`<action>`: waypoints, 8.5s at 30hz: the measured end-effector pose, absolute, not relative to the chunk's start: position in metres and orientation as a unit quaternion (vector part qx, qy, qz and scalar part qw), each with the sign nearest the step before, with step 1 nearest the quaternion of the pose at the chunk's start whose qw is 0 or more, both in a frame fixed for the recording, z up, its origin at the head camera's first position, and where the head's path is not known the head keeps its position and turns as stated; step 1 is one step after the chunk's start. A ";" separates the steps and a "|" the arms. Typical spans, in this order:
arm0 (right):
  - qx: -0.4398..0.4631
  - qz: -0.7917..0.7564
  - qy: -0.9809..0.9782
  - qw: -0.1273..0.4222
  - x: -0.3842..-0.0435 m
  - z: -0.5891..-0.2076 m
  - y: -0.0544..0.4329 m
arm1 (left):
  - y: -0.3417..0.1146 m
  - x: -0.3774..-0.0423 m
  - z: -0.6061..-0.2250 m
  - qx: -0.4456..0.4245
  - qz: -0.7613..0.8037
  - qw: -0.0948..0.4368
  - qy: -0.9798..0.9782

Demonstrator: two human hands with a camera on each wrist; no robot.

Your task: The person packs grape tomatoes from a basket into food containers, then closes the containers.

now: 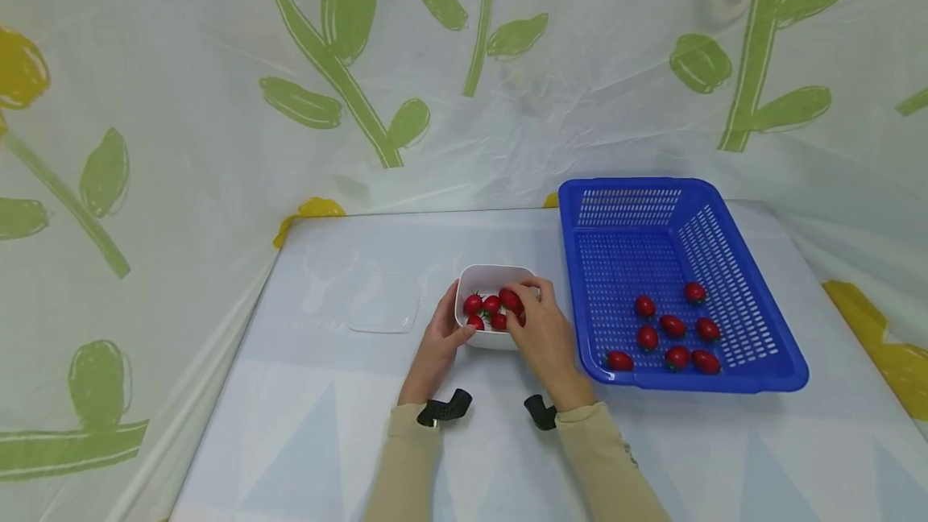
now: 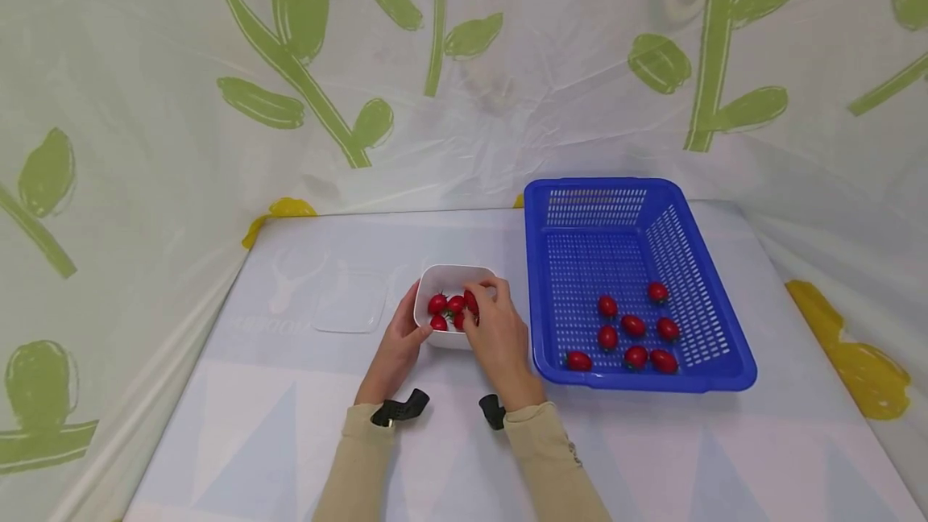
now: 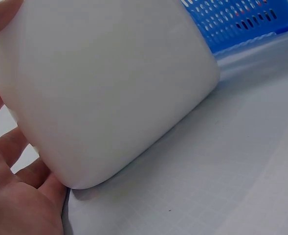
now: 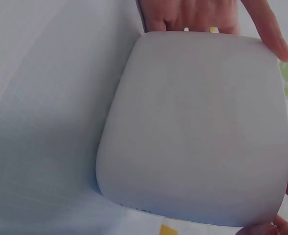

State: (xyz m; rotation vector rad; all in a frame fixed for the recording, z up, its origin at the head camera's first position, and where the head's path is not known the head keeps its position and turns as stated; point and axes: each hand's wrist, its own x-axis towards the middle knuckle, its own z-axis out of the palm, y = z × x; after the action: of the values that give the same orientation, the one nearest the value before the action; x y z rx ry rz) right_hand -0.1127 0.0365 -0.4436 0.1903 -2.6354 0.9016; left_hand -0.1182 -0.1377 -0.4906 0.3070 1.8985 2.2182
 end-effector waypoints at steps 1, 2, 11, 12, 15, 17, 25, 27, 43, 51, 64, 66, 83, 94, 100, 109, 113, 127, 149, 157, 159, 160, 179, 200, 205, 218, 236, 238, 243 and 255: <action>0.068 0.317 -0.930 0.175 -0.113 -0.444 0.036 | -0.138 -0.118 -0.490 0.102 0.750 0.103 0.645; 0.068 0.318 -0.929 0.175 -0.113 -0.444 0.036 | -0.138 -0.118 -0.490 0.101 0.749 0.103 0.647; 0.071 0.319 -0.928 0.179 -0.112 -0.444 0.036 | -0.138 -0.127 -0.510 0.101 0.762 0.097 0.632; 0.073 0.320 -0.927 0.181 -0.112 -0.444 0.036 | -0.139 -0.127 -0.512 0.103 0.764 0.097 0.630; 0.074 0.322 -0.926 0.184 -0.111 -0.444 0.037 | -0.138 -0.127 -0.513 0.107 0.767 0.096 0.626; 0.072 0.325 -0.925 0.184 -0.111 -0.444 0.038 | -0.138 -0.127 -0.513 0.104 0.765 0.097 0.628; 0.076 0.349 -0.917 0.175 -0.109 -0.439 0.040 | -0.137 -0.125 -0.514 0.097 0.759 0.097 0.636; 0.085 0.355 -0.915 0.173 -0.108 -0.436 0.040 | -0.137 -0.125 -0.513 0.098 0.759 0.095 0.637; 0.187 0.457 -0.868 -0.055 -0.101 -0.389 0.056 | -0.135 -0.126 -0.516 0.105 0.771 0.106 0.619; 0.221 0.417 -0.875 -0.104 -0.104 -0.371 0.072 | -0.136 -0.126 -0.519 0.095 0.762 0.107 0.631; 0.254 0.424 -0.857 -0.146 -0.114 -0.351 0.107 | -0.136 -0.119 -0.501 0.100 0.764 0.108 0.628; 0.252 0.416 -0.861 -0.151 -0.117 -0.352 0.114 | -0.136 -0.117 -0.500 0.100 0.764 0.109 0.628; 0.224 0.397 -0.870 -0.188 -0.140 -0.366 0.190 | -0.136 -0.119 -0.494 0.109 0.762 0.105 0.630; 0.232 0.344 -0.878 -0.238 -0.155 -0.383 0.235 | -0.135 -0.126 -0.513 0.096 0.769 0.100 0.624; 0.214 0.317 -0.886 -0.262 -0.160 -0.393 0.250 | -0.133 -0.125 -0.516 0.095 0.769 0.095 0.625; 0.206 0.287 -0.889 -0.290 -0.166 -0.404 0.265 | -0.132 -0.125 -0.519 0.096 0.772 0.094 0.622; 0.205 0.292 -0.887 -0.293 -0.169 -0.409 0.267 | -0.132 -0.125 -0.519 0.099 0.770 0.094 0.623; 0.165 0.280 -0.906 -0.271 -0.178 -0.421 0.278 | -0.133 -0.125 -0.514 0.090 0.766 0.090 0.630; 0.113 0.223 -0.929 -0.272 -0.186 -0.430 0.287 | -0.130 -0.124 -0.514 0.092 0.764 0.093 0.632; 0.119 0.222 -0.939 -0.235 -0.182 -0.422 0.281 | -0.130 -0.124 -0.514 0.085 0.759 0.093 0.639; 0.111 0.225 -0.942 -0.223 -0.180 -0.419 0.280 | -0.131 -0.124 -0.514 0.087 0.760 0.091 0.637; 0.108 0.227 -0.942 -0.221 -0.179 -0.417 0.280 | -0.131 -0.124 -0.514 0.087 0.761 0.091 0.637; 0.135 0.276 -0.942 -0.135 -0.149 -0.383 0.257 | -0.133 -0.124 -0.514 0.090 0.761 0.086 0.636; 0.151 0.319 -0.935 -0.018 -0.094 -0.362 0.203 | -0.130 -0.125 -0.517 0.098 0.762 0.083 0.635; 0.128 0.370 -0.920 0.027 -0.086 -0.370 0.179 | -0.136 -0.123 -0.516 0.095 0.754 0.086 0.644; 0.083 0.464 -0.878 0.087 -0.083 -0.385 0.124 | -0.135 -0.117 -0.505 0.131 0.788 0.088 0.595; 0.049 0.486 -0.863 0.133 -0.094 -0.416 0.074 | -0.134 -0.115 -0.501 0.110 0.765 0.095 0.627; 0.053 0.485 -0.861 0.144 -0.094 -0.418 0.072 | -0.133 -0.114 -0.501 0.109 0.765 0.097 0.627; 0.061 0.484 -0.858 0.158 -0.095 -0.420 0.066 | -0.133 -0.115 -0.499 0.107 0.757 0.093 0.637; 0.071 0.466 -0.859 0.200 -0.097 -0.437 0.042 | -0.136 -0.121 -0.512 0.099 0.761 0.095 0.634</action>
State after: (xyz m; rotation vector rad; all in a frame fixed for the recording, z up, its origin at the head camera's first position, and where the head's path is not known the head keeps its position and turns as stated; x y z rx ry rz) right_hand -0.0966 0.0421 -0.4366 0.1973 -2.4020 1.3032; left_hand -0.1213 -0.1362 -0.5119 0.2939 1.8796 2.2559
